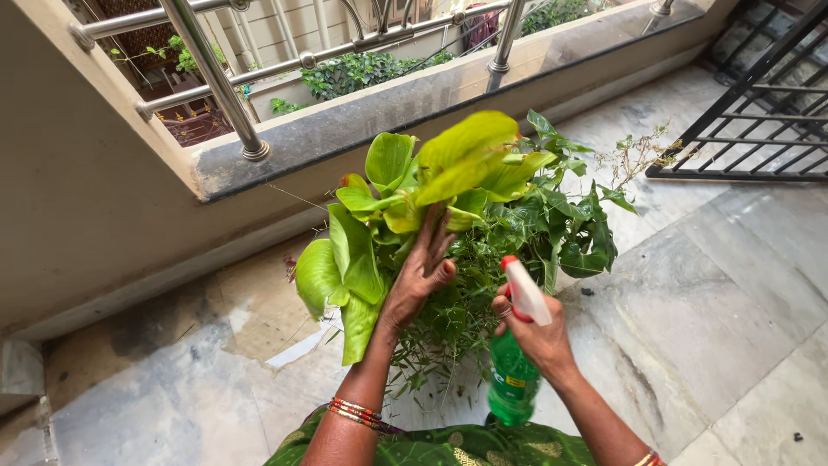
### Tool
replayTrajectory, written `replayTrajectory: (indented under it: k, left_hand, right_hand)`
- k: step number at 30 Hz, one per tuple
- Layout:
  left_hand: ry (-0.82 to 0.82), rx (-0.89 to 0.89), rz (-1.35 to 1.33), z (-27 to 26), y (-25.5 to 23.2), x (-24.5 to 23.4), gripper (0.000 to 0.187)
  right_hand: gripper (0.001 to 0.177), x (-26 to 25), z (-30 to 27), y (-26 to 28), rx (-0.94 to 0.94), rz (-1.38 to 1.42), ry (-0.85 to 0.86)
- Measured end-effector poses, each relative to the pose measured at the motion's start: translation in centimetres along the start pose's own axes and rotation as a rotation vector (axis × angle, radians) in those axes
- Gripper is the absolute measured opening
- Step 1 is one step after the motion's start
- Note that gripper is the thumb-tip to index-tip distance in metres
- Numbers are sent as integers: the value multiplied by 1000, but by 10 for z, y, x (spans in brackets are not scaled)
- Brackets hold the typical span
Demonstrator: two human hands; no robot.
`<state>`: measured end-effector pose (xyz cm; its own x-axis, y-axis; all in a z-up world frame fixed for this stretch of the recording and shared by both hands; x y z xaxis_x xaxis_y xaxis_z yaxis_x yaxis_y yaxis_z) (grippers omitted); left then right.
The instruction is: The person sprays water onto a potted plant using a spray bottle while seated on a balcony. They repeatedly mist the leaves and occasionally adjust the foliage with their hands.
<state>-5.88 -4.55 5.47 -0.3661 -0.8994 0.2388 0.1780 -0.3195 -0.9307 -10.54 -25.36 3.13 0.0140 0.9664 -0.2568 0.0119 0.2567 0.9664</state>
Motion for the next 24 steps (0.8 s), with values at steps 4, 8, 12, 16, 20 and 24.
replayTrajectory:
  k: [4,8,12,16,20,24]
  left_hand:
    - [-49,8,58,2,-6,-1,125]
    - [-101,-22,88,4,-9,-4,126]
    - [-111,-45,99,2,-9,-6,123]
    - [-95,-42,127,0,-6,-8,122]
    - [-89,-50,150,-2,-1,-10,122]
    - [-80,-41,149,-3,2,-10,122]
  right_hand:
    - [55,5,-3,-23,24,-134,70]
    - [67,11,1,-43,124,-157,134]
    - [67,21,3,-48,200,-179,168]
    - [63,20,7,-42,258,-248,151]
    - [57,22,9,-32,292,-293,160]
    - [49,28,6,-27,295,-243,203]
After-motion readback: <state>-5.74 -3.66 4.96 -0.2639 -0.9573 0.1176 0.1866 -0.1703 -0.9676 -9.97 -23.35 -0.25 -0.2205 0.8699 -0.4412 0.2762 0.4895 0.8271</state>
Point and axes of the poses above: each hand's wrist, its own z-axis towards the middle knuckle, its own x-axis out of the palm, y = z × x, the point moved 5 cm from there along z, towards the middle knuckle, and after that the axes turned 3 degrees about z, right-handed, at the moved point
